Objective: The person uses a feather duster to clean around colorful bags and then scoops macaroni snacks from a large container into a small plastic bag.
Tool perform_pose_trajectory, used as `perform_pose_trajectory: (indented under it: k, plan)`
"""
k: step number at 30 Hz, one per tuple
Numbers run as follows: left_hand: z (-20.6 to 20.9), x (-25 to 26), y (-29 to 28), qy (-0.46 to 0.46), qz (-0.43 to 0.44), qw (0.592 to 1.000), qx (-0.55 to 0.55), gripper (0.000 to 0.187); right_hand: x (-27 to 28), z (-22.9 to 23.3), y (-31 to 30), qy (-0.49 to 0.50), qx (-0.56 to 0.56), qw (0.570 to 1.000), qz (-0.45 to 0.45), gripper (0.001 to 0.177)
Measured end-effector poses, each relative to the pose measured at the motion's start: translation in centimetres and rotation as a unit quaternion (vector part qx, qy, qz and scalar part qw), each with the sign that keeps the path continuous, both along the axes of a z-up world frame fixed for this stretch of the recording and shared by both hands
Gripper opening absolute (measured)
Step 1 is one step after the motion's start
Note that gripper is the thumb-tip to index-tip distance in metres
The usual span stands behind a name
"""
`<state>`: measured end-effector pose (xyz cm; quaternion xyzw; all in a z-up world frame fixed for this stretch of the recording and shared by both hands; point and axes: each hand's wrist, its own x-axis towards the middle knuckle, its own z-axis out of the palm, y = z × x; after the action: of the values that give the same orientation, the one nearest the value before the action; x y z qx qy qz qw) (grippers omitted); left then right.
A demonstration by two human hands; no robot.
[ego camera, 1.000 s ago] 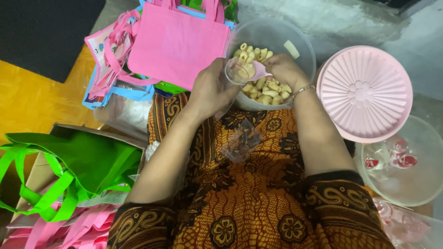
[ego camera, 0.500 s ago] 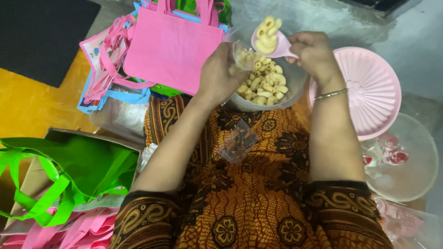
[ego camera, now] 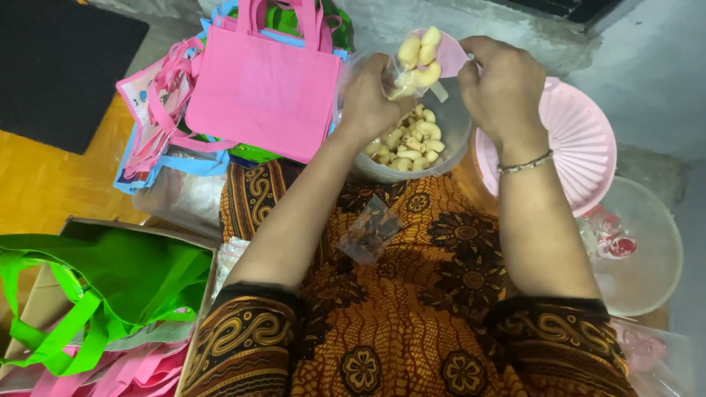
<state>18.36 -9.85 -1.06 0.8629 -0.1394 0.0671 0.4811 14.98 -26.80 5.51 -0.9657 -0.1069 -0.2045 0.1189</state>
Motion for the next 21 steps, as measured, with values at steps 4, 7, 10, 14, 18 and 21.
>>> perform_pose_trajectory:
  k: [4, 7, 10, 14, 18, 21]
  plan:
    - [0.2, 0.5, -0.7, 0.039, -0.034, 0.994, -0.099, 0.041, -0.7, 0.3, 0.6, -0.127, -0.066, 0.990, 0.020, 0.030]
    - [0.8, 0.3, -1.1, 0.031, -0.042, 0.990, -0.134, 0.041, -1.2, 0.9, 1.0, -0.165, -0.101, 0.981, 0.017, 0.031]
    - [0.6, 0.2, -1.2, 0.037, -0.035, 0.988, -0.144, 0.045, -1.5, 1.0, 1.1, -0.202, -0.113, 0.973, 0.016, 0.033]
    - [0.8, 0.1, -1.0, 0.055, -0.042, 0.986, -0.155, 0.062, -2.1, 1.1, 1.3, -0.213, -0.083, 0.973, 0.009, 0.029]
    - [1.0, -0.4, -0.9, 0.024, -0.046, 0.988, -0.145, 0.069, -2.4, 0.6, 1.3, -0.180, -0.053, 0.982, -0.019, 0.030]
    - [1.6, -0.9, -1.1, 0.030, -0.062, 0.983, -0.170, 0.074, -2.7, 0.7, 1.5, -0.155, -0.017, 0.988, -0.012, 0.028]
